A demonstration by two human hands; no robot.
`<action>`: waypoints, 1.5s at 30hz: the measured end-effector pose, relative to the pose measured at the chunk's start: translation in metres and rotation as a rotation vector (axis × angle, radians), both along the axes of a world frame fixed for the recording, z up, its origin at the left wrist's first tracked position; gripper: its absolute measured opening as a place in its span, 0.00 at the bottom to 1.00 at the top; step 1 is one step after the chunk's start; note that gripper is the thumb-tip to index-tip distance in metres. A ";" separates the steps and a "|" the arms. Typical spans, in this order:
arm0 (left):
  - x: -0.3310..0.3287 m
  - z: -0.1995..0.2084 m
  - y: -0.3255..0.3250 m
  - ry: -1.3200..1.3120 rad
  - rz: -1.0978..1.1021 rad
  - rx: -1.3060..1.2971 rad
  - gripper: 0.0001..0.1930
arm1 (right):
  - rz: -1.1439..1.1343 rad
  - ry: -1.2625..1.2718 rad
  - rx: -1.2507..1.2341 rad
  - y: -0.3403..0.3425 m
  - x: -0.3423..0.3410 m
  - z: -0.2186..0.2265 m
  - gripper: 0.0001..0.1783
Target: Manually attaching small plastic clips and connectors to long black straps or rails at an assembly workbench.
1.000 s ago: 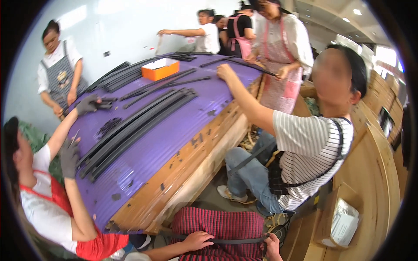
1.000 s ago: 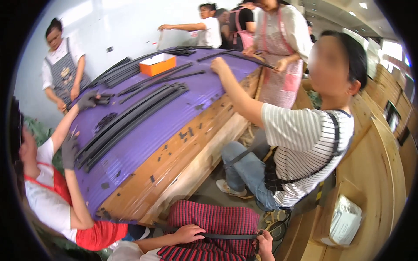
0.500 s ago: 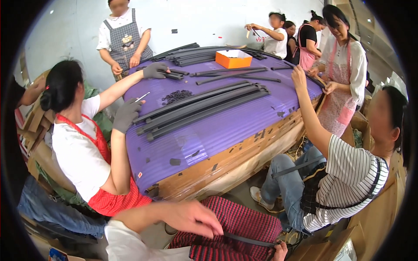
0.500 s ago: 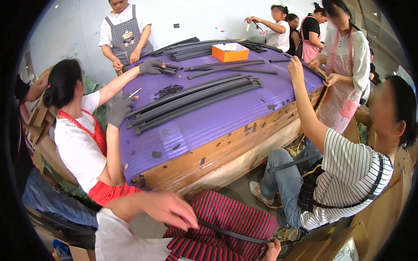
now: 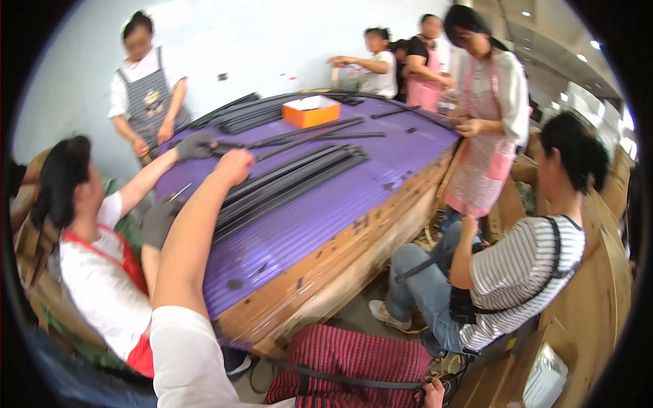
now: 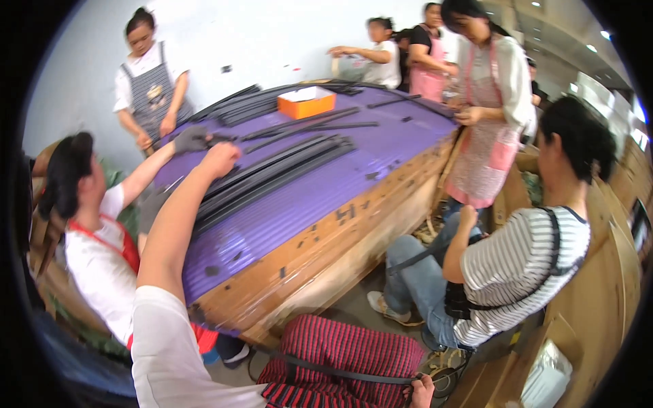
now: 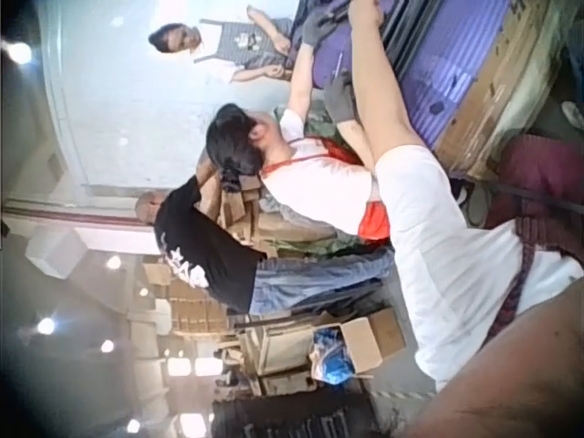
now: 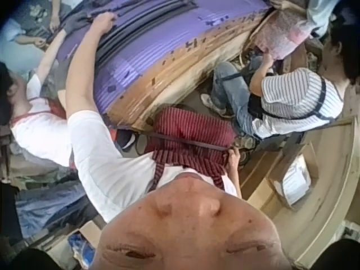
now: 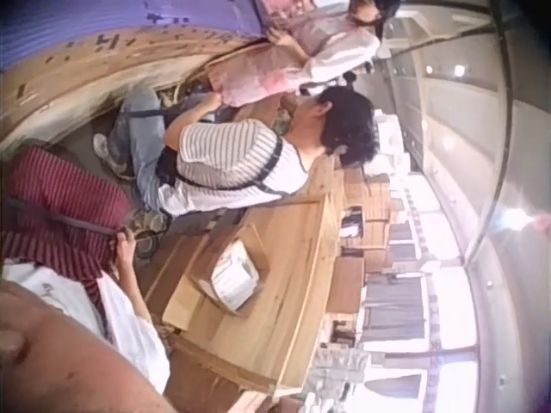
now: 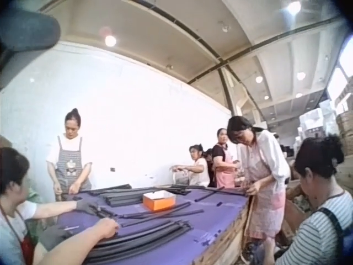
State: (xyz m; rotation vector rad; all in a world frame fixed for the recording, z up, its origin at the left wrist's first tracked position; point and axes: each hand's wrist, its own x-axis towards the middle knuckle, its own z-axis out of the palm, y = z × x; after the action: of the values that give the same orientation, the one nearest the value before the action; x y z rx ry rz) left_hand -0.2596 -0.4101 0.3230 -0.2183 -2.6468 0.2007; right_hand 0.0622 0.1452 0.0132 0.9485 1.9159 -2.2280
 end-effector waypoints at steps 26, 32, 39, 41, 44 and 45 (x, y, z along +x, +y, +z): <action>0.013 -0.016 0.013 0.061 0.178 0.048 0.06 | -0.042 0.074 -0.042 0.007 0.010 -0.021 0.11; 0.020 -0.010 0.026 0.035 0.223 0.078 0.05 | -0.037 0.069 -0.028 0.005 0.011 -0.015 0.13; 0.014 -0.009 0.034 0.043 0.237 0.040 0.05 | -0.051 0.026 -0.001 0.007 0.014 -0.008 0.15; 0.010 -0.012 0.028 0.086 0.207 -0.028 0.05 | -0.037 0.036 -0.002 0.006 0.013 -0.011 0.15; 0.026 -0.010 0.013 0.133 0.256 -0.037 0.05 | -0.015 0.065 -0.022 0.004 0.008 -0.020 0.16; 0.034 -0.008 0.008 0.145 0.271 -0.072 0.05 | 0.023 0.106 -0.021 0.010 0.008 -0.031 0.15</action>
State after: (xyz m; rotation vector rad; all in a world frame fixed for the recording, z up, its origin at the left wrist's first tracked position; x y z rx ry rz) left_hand -0.2253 -0.4022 0.3147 0.1290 -2.5186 0.3850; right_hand 0.0698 0.1549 -0.0177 0.8165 1.9305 -2.3252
